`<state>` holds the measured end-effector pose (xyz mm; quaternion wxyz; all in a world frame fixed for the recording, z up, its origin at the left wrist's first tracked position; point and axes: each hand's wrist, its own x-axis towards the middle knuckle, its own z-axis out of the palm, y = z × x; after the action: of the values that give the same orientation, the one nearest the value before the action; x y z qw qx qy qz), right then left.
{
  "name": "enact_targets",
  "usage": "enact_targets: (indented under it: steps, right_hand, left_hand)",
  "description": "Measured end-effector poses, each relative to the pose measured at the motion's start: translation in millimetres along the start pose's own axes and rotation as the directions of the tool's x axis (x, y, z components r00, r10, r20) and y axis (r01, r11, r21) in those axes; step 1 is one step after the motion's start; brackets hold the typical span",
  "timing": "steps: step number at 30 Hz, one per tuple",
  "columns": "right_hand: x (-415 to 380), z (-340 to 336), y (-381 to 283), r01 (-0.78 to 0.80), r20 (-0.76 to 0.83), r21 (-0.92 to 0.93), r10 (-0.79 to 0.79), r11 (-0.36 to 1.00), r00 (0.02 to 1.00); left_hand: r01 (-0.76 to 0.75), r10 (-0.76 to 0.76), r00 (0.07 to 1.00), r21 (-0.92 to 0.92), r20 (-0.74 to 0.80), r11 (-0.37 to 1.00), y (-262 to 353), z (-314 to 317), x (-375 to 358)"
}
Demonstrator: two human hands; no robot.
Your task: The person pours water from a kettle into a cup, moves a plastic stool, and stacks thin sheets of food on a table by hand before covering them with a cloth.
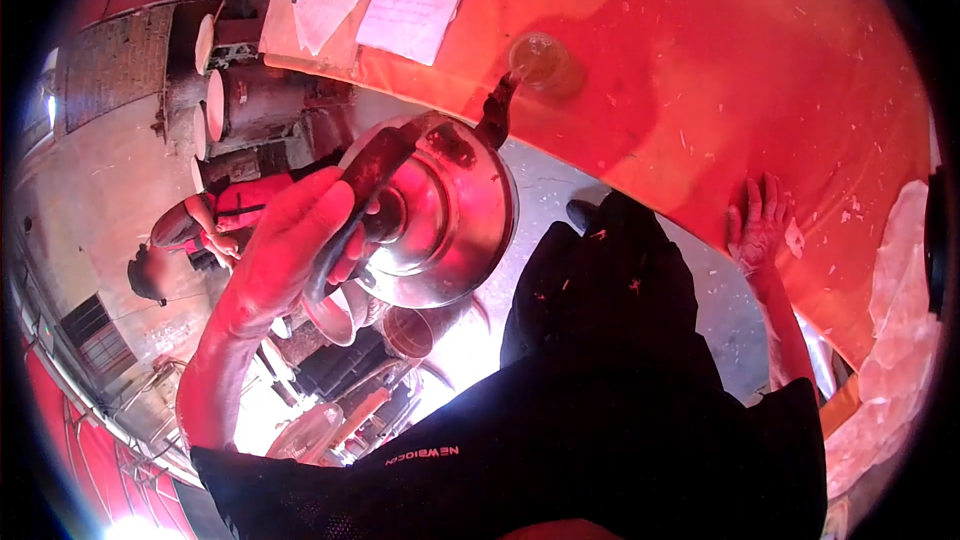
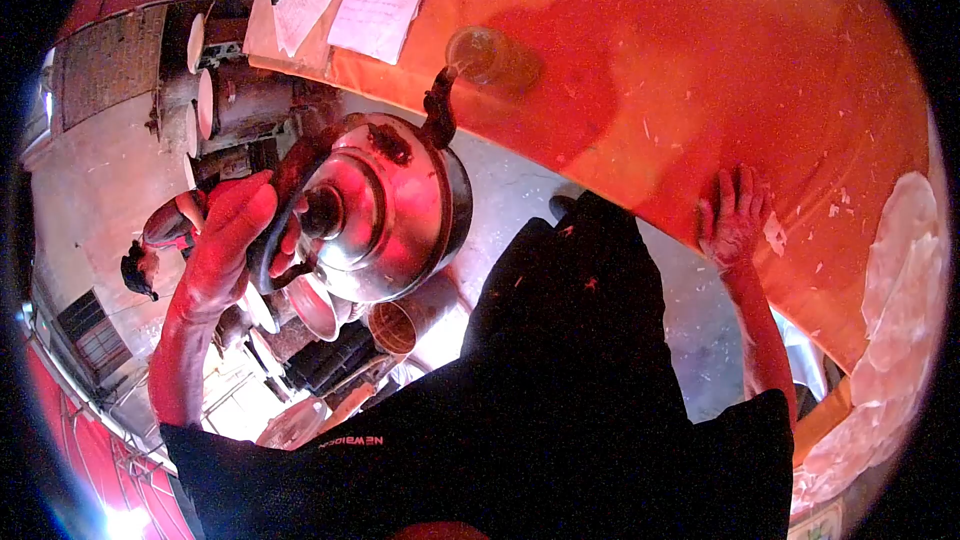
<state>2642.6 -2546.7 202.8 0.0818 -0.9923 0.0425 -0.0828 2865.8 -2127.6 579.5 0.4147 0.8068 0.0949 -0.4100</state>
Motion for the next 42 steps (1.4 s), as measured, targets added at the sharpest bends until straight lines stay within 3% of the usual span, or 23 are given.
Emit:
enact_targets:
  steps: [6,8,9,10,12,14,16,19,21,23,25,28,32,34,35,37,41,42]
  right_hand:
    - [0.3,4.0,1.9,-0.003,-0.036,0.066,0.005,0.998,0.999]
    - [9.0,-2.2,0.3,-0.041,-0.004,0.065,0.042,0.997,0.999]
    - [12.5,-7.5,-2.6,-0.088,0.034,0.064,0.086,0.994,0.996]
    - [24.1,-18.0,-10.4,-0.126,0.052,0.102,0.121,0.987,0.991]
    - [70.8,-60.3,-57.3,-0.156,0.058,0.398,0.145,0.904,0.988]
    - [119.6,-94.1,-105.4,-0.057,0.038,0.585,0.043,0.809,0.998]
    - [162.2,-103.5,-139.1,0.140,-0.073,0.633,-0.121,0.762,0.990]
    - [209.5,-105.1,-187.3,0.165,-0.056,0.586,-0.164,0.793,0.985]
    - [222.2,-96.6,-211.0,0.162,-0.034,0.576,-0.175,0.801,0.984]
    - [242.5,-87.9,-226.9,0.186,-0.046,0.555,-0.193,0.811,0.980]
    - [244.1,-83.7,-238.0,0.020,0.182,0.532,-0.137,0.847,0.974]
    - [239.3,-45.3,-232.2,-0.011,0.158,0.654,-0.122,0.756,0.980]
    - [242.0,-47.9,-239.9,-0.032,0.139,0.617,-0.069,0.786,0.988]
    - [244.8,-62.4,-248.6,-0.109,0.205,0.549,-0.007,0.829,0.979]
    - [249.3,-60.2,-246.8,-0.096,0.194,0.537,-0.013,0.838,0.981]
    - [256.1,-54.7,-240.4,-0.079,0.149,0.738,-0.047,0.670,0.988]
    - [300.3,-80.5,-253.8,-0.013,0.069,0.646,-0.041,0.763,0.997]
    - [320.4,-89.2,-254.4,0.048,0.046,0.654,-0.104,0.755,0.994]
  left_hand:
    - [0.009,-0.009,1.000,-0.022,-0.009,1.000,-19.9,-6.6,-3.9]
    - [-0.096,0.096,0.995,-0.212,-0.010,0.972,-33.7,-4.6,-7.5]
    - [-0.095,0.095,0.995,-0.223,-0.011,0.970,-42.0,-3.9,-10.5]
    - [-0.093,0.079,0.995,-0.304,-0.058,0.948,-51.7,-3.2,-13.9]
    - [-0.115,0.077,0.991,-0.417,-0.107,0.902,-72.9,-3.5,-16.7]
    - [-0.157,0.104,0.985,-0.465,-0.138,0.871,-89.4,2.5,-20.1]
    - [-0.191,0.098,0.974,-0.510,-0.204,0.839,-104.3,7.9,-24.5]
    - [-0.213,0.115,0.974,-0.624,-0.194,0.752,-136.5,5.7,-23.6]
    - [-0.246,0.086,0.949,-0.540,-0.305,0.805,-153.0,8.5,-25.0]
    - [-0.255,0.076,0.946,-0.579,-0.314,0.774,-154.8,10.5,-27.4]
    - [-0.180,0.023,0.974,-0.699,-0.227,0.692,-190.0,1.4,-30.1]
    - [-0.144,-0.010,0.977,-0.697,-0.212,0.702,-237.7,-13.6,-32.9]
    - [-0.142,-0.067,0.966,-0.725,-0.251,0.674,-286.2,-31.0,-42.5]
    - [-0.138,-0.123,0.950,-0.741,-0.287,0.657,-308.1,-38.3,-45.6]
    - [-0.150,-0.111,0.952,-0.749,-0.286,0.645,-317.9,-43.1,-46.1]
    - [-0.175,-0.095,0.938,-0.691,-0.334,0.702,-335.4,-52.2,-48.2]
    - [-0.176,-0.152,0.916,-0.713,-0.371,0.679,-364.9,-69.4,-46.6]
    - [-0.175,-0.173,0.906,-0.714,-0.386,0.678,-374.4,-75.9,-43.7]
